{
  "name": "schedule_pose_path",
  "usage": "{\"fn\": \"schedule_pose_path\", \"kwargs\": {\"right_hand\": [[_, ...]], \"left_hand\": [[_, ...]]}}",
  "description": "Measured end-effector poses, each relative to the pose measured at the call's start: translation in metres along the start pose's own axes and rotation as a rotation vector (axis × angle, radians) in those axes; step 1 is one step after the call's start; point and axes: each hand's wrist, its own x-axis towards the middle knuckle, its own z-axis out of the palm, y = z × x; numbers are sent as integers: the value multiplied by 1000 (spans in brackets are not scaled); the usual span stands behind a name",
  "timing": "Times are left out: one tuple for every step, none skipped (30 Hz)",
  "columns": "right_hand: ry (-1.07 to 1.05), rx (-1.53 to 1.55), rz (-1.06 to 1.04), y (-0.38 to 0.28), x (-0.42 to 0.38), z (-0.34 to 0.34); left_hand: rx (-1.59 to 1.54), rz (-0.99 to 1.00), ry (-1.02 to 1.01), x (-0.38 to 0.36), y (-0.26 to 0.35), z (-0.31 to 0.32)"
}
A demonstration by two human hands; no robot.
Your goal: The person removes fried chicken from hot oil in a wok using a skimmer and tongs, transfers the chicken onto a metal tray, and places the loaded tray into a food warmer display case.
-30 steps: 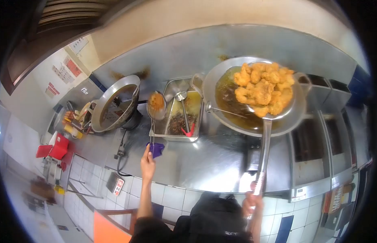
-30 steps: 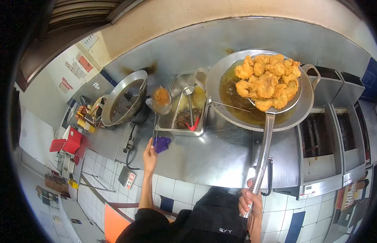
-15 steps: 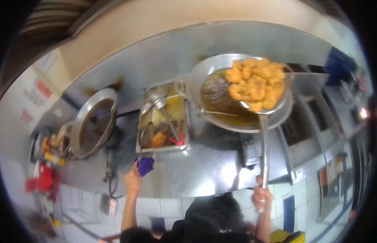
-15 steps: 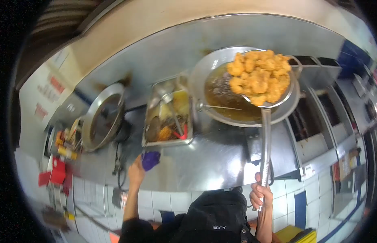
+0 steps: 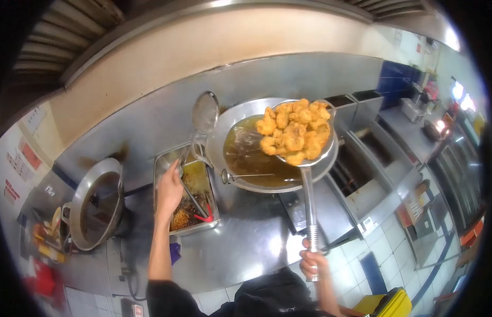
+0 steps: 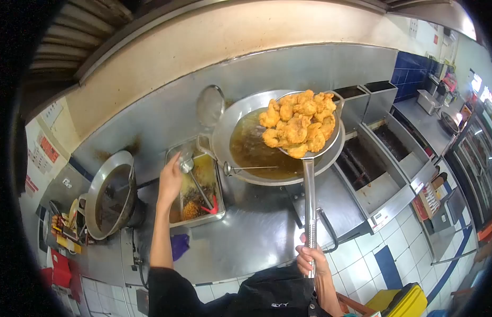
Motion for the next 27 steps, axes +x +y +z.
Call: {"fn": "schedule_pose_path", "kwargs": {"right_hand": [[5,-7,0,0,-1,4],[36,-13,9,-1,-3,6],[62,-16,16,-4,-5,6],[53,-12,23,-5,-7,6],[37,-25,22,-7,-7,8],[3,-19,35,-8,-7,6],[-32,-10,48,-9,-5,3],[-39,-2,27,-12,-4,4],[-50,-1,48,-13,-5,5],[-58,-1,76,-15,-7,6],[-57,4,70,-16,-8,7],[-79,13,74,-19,-9,8],[-101,23,77,-21,-9,7],[-111,42,82,-22,-10,7],[-105,42,72,-24,-11,5],[-112,36,84,-25,-12,2],[-121,35,95,-26,-13,-1],[-138,27,96,-28,-13,-3],[-134,42,86,-28,-13,-5],[-141,39,94,-28,-13,-8],[-147,33,104,-28,-12,-9],[-153,26,111,-29,-11,-10],[-148,36,108,-28,-11,-9],[-139,42,109,-27,-10,-8],[-134,45,113,-26,-10,-7],[-140,47,109,-25,-9,-7],[-140,47,116,-25,-8,-6]], "left_hand": [[5,18,-32,22,4,15],[3,36,-29,38,11,26],[101,-33,-133,53,24,37],[196,-101,-233,68,32,50],[195,-74,-225,79,33,65],[255,-6,-228,88,24,79],[319,63,-232,101,13,94],[321,87,-231,123,-5,115],[375,136,-318,145,-28,137],[430,179,-407,156,-37,150],[432,186,-410,163,-24,154],[265,-37,-574,176,-9,159],[94,-261,-731,182,3,164],[93,-257,-737,180,13,168],[76,-224,-763,178,24,173],[60,-190,-791,177,33,181],[64,-178,-802,173,37,188],[47,-97,-825,167,35,191],[32,-20,-851,162,34,194],[14,-70,-919,157,43,187],[23,-64,-931,151,49,183],[8,-1,-956,144,52,179],[-9,60,-978,136,59,173],[-7,56,-985,129,66,164],[-36,66,-1013,119,82,152],[-67,74,-1037,110,95,139],[-67,67,-1035,102,106,128]]}}
